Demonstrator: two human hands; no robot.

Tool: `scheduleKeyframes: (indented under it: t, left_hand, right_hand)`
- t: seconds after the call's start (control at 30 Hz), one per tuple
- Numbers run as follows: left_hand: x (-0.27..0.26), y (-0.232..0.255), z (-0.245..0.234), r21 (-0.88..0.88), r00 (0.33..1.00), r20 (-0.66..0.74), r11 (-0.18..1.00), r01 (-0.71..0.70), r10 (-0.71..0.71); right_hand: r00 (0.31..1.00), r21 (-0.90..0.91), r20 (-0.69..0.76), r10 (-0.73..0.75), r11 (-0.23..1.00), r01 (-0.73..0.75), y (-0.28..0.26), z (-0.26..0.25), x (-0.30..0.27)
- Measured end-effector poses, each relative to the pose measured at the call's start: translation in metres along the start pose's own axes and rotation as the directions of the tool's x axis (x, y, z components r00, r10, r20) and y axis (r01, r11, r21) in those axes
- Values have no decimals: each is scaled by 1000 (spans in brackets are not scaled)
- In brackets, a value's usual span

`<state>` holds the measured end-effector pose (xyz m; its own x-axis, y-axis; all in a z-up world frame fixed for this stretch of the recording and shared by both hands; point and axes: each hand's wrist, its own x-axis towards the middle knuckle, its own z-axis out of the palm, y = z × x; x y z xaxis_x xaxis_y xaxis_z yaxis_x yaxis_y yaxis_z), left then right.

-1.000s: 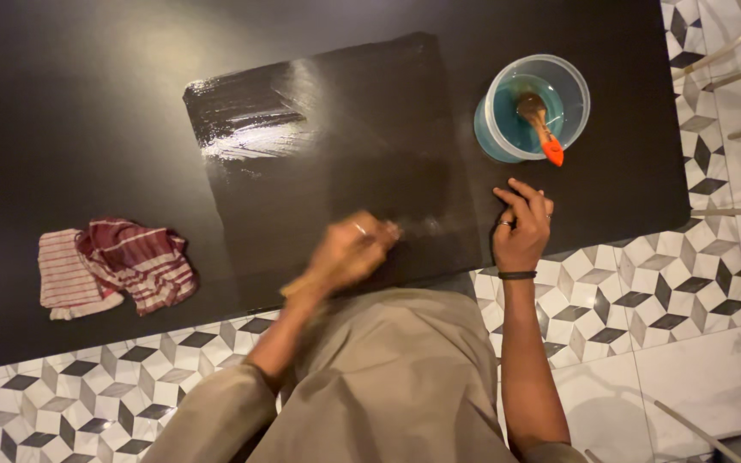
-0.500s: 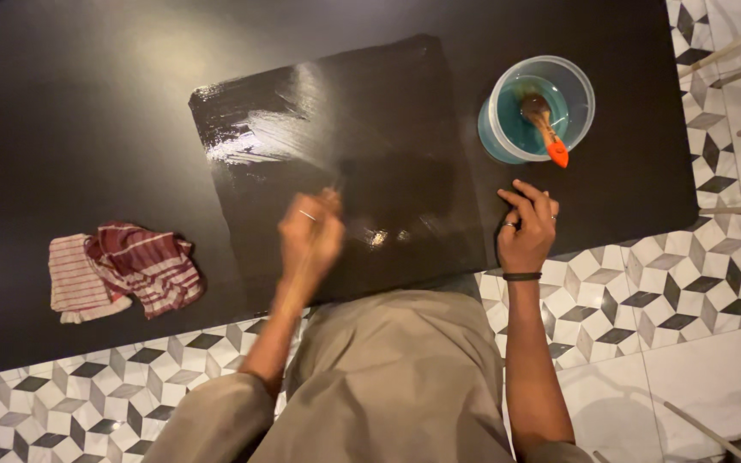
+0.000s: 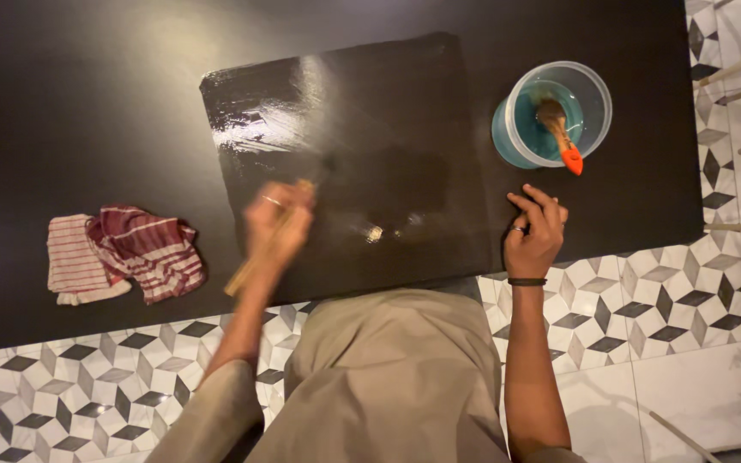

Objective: The person applies a liquid coating to a dark rectangular sheet using a thin brush, repeatedly dipping the brush into a container of blue liquid and stroking it across the surface.

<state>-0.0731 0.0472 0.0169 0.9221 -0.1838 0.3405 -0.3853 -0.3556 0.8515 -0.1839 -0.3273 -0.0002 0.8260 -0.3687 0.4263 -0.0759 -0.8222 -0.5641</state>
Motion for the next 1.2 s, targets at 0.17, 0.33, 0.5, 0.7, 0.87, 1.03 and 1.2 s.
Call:
scheduleKeyframes:
  t: [0.17, 0.33, 0.5, 0.7, 0.87, 1.03, 1.2]
  left_hand:
    - [22, -20, -48, 206, 940, -308, 954, 219, -149]
    - [-19, 25, 2, 25, 991, -122, 998, 56, -53]
    - [-78, 75, 59, -278, 956, 283, 947, 160, -79]
    - [-74, 55, 40, -235, 944, 289, 944, 230, -158]
    - [-30, -5, -27, -32, 959, -190, 978, 206, -209]
    - [-20, -17, -55, 13, 889, -410, 973, 229, -204]
    - [-63, 32, -9, -85, 990, -110, 993, 84, -93]
  right_hand:
    - [1000, 9, -4, 22, 1000, -22, 0, 2, 0]
    - [1000, -3, 2, 16, 1000, -16, 0, 2, 1]
    - [1000, -8, -5, 13, 1000, -13, 0, 3, 1]
    - [1000, -13, 2, -2, 1000, 2, 3, 4, 0]
    - [1000, -11, 17, -23, 1000, 23, 3, 2, -2]
    - [1000, -30, 12, -24, 999, 25, 4, 5, -2]
    - [999, -27, 7, -36, 999, 36, 2, 6, -2]
